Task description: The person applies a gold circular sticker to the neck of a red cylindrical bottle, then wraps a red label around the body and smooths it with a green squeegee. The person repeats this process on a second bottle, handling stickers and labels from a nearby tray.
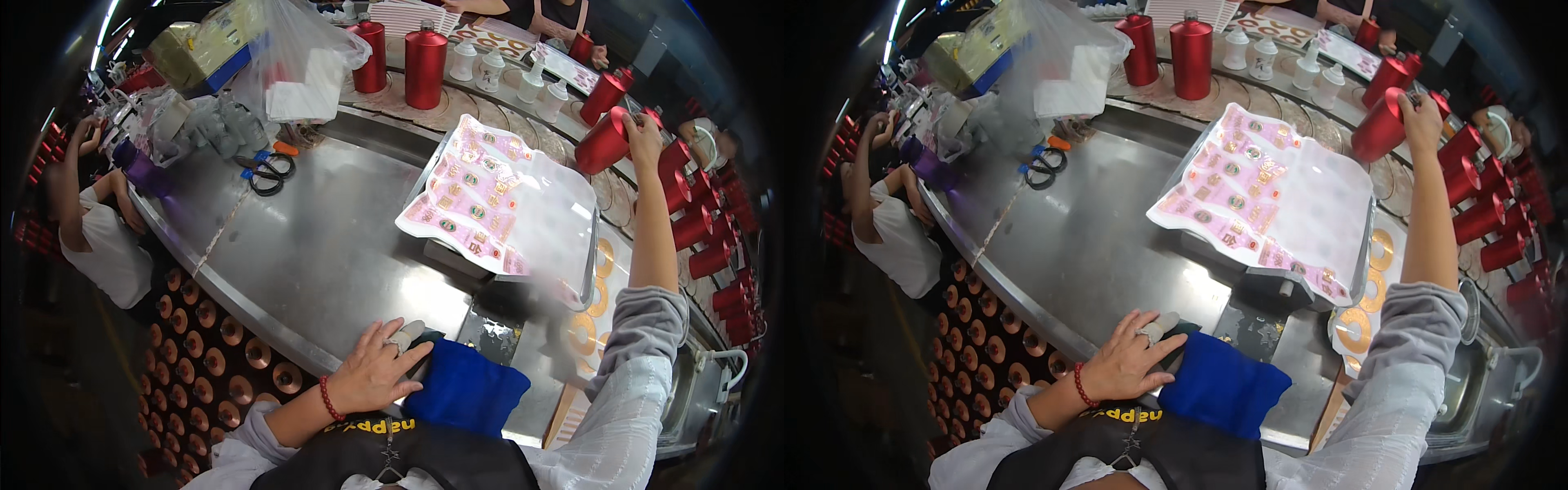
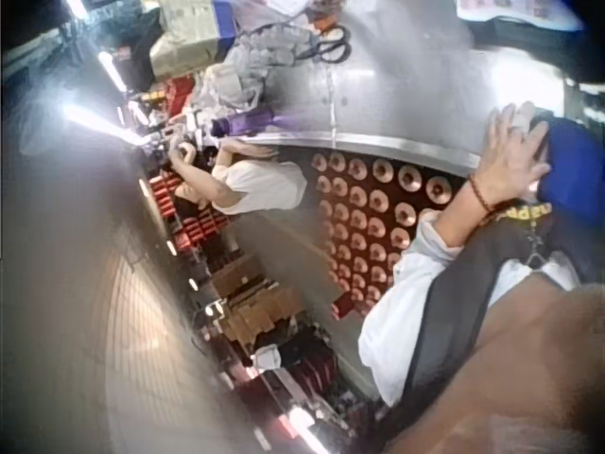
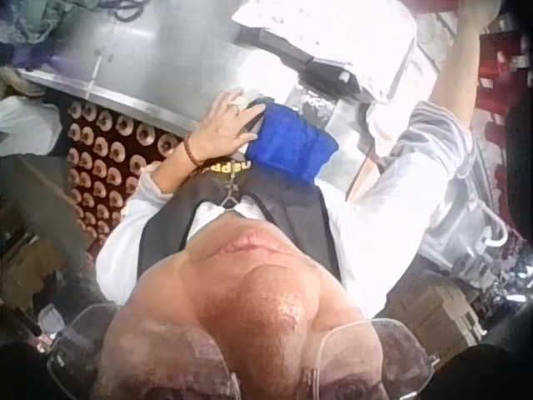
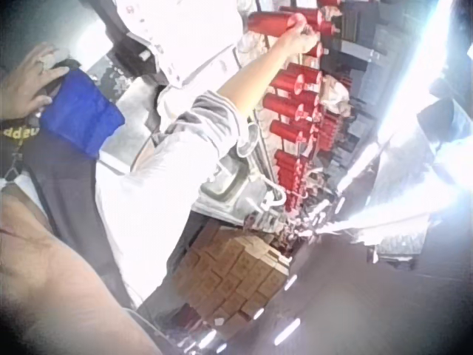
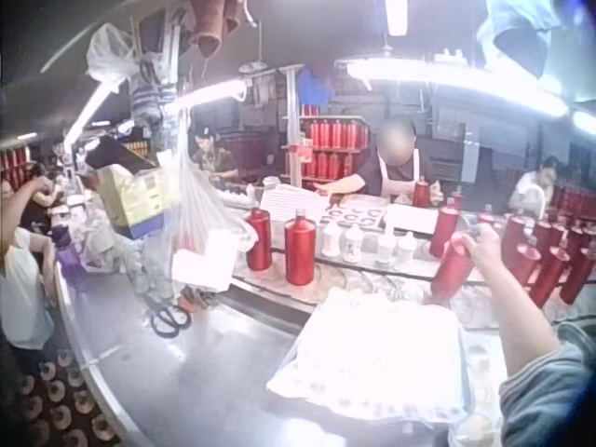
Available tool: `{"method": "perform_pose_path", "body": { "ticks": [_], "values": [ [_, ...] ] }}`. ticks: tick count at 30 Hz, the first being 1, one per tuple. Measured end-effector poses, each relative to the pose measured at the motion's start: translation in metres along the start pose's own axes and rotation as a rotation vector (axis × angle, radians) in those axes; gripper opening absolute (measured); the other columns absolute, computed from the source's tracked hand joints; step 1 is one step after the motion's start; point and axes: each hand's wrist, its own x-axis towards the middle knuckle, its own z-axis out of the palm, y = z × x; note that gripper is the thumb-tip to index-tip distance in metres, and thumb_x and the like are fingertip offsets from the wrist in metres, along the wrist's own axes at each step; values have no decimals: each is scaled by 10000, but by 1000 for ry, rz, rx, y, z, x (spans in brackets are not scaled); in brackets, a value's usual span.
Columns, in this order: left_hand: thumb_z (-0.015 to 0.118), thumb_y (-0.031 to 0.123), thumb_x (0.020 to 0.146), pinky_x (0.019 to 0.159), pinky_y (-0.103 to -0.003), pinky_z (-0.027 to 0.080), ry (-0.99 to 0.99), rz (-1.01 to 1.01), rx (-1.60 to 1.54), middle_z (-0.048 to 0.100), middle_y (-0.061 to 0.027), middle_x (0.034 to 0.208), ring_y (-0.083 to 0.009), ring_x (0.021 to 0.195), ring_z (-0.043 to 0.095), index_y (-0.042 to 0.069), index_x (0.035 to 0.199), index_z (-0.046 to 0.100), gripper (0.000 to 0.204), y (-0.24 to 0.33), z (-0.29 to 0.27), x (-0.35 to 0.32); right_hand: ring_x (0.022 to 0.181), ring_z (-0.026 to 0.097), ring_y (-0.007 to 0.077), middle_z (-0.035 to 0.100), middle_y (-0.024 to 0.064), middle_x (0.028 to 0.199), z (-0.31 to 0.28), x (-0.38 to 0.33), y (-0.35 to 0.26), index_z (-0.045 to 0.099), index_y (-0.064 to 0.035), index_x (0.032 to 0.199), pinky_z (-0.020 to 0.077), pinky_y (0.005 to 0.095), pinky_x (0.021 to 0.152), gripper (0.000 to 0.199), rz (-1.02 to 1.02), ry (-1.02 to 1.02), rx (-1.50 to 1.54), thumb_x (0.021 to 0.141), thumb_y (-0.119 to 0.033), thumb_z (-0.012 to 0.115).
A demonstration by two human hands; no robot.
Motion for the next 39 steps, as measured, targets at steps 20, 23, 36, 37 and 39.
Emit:
{"method": "perform_pose_path", "body": {
  "ticks": [20, 23, 36, 37, 39],
  "values": [
    [687, 641, 847, 1115, -448, 389, 745, 248, -698, 361, -232, 1505, -348, 1357, 444, -33, 1527, 249, 1052, 8, -48, 7, 869, 668, 234, 644, 114, 1043, -211, -295, -301, 625, -9, 1006, 540, 335, 750, 330, -519, -214, 597, 867, -268, 777],
    [669, 663, 854, 1080, -427, 408, 775, 159, -612, 421, -205, 1444, -312, 1293, 483, -36, 1505, 292, 1028, 14, -42, 3, 831, 644, 297, 611, 135, 974, -203, -321, -331, 601, 7, 937, 535, 380, 734, 415, -386, -369, 610, 798, -314, 823],
    [750, 721, 716, 1031, -439, 500, 739, -33, -1119, 508, -184, 1360, -296, 1227, 559, -22, 1453, 357, 1118, 4, -21, 3, 1027, 664, 267, 645, 153, 1191, -191, -280, -51, 690, -21, 1160, 519, 314, 911, 306, -87, -517, 167, 906, 49, 533],
    [749, 738, 700, 1032, -446, 501, 730, -54, -1120, 506, -191, 1360, -303, 1229, 558, -21, 1454, 357, 1139, 4, -20, 2, 1043, 658, 295, 640, 158, 1210, -176, -277, -17, 694, -30, 1171, 510, 345, 946, 313, -20, -549, -46, 908, 30, 535],
    [693, 708, 760, 1067, -544, 462, 721, -4, -1112, 462, -308, 1392, -440, 1255, 538, 19, 1476, 312, 1064, 3, -18, 4, 1172, 587, 321, 539, 123, 1390, -150, -279, 39, 658, -175, 1306, 507, 405, 999, 498, -16, -648, -243, 891, 39, 487]
  ]
}}
